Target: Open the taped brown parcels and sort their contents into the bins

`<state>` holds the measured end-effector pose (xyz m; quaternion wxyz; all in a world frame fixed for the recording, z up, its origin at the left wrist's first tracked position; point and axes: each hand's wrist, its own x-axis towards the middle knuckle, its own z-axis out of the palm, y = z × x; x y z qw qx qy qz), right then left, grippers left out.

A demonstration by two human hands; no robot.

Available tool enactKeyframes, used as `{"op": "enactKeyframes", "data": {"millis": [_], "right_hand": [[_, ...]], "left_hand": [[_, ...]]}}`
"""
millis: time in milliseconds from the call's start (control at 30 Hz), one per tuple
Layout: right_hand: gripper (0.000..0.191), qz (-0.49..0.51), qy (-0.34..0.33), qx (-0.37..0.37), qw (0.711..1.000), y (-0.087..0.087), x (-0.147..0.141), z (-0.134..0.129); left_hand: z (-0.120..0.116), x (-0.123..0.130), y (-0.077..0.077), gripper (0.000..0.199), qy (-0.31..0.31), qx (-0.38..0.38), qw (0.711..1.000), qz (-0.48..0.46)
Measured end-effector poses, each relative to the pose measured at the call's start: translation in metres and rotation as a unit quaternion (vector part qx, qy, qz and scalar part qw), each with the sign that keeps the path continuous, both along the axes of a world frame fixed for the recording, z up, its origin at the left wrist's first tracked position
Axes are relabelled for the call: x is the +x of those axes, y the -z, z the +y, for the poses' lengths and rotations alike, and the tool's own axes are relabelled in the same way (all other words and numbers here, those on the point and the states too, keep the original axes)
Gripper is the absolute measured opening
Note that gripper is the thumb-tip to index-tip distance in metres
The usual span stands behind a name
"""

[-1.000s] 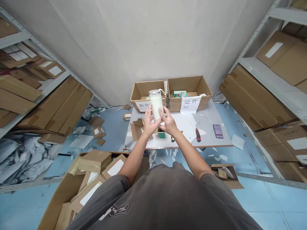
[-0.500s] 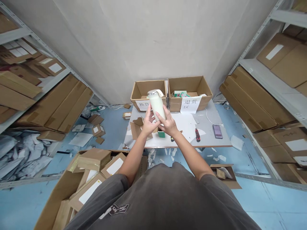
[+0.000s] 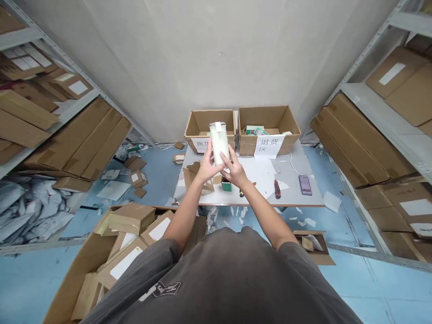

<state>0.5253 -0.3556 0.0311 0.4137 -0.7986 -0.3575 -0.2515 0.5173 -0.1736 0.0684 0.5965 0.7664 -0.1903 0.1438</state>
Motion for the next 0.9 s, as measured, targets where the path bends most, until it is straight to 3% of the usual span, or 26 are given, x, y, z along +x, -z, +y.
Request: {"op": "enactKeyframes", "data": {"millis": [133,300,500,700,800,900], "right_hand": [[0.096,0.01,0.014,-0.001,1.0,-0.003,-0.003,0.003],[0.096,0.003,-0.002,-0.016,1.0,-0.009,-0.002,0.002],[0.09,0.0,0.04,-0.003,0.999,-0.011,0.001,0.004],[0.092,0.005,-0.01,-0.011,1.0,-0.012,0.001,-0.005],[0.095,0.025,-0.012,-0.014,1.0,-0.012,-0.001,-0.006],[0.091,0.024,-0.001,-0.029,0.999,-0.009,-0.004,-0.002]], "left_hand": [[-0.004,-0.002,0.001,0.126,-0.034,0.001,0.999,0.011],[-0.006,-0.005,0.001,0.122,0.038,-0.04,0.998,0.001],[-0.007,-0.008,-0.008,0.118,-0.028,0.022,0.999,-0.022],[-0.001,-0.004,-0.006,0.117,0.021,-0.013,1.0,-0.007],[0.002,-0.001,0.0,0.118,0.066,-0.037,0.997,0.015],[0.002,0.002,0.004,0.123,0.063,-0.038,0.997,0.037]]}}
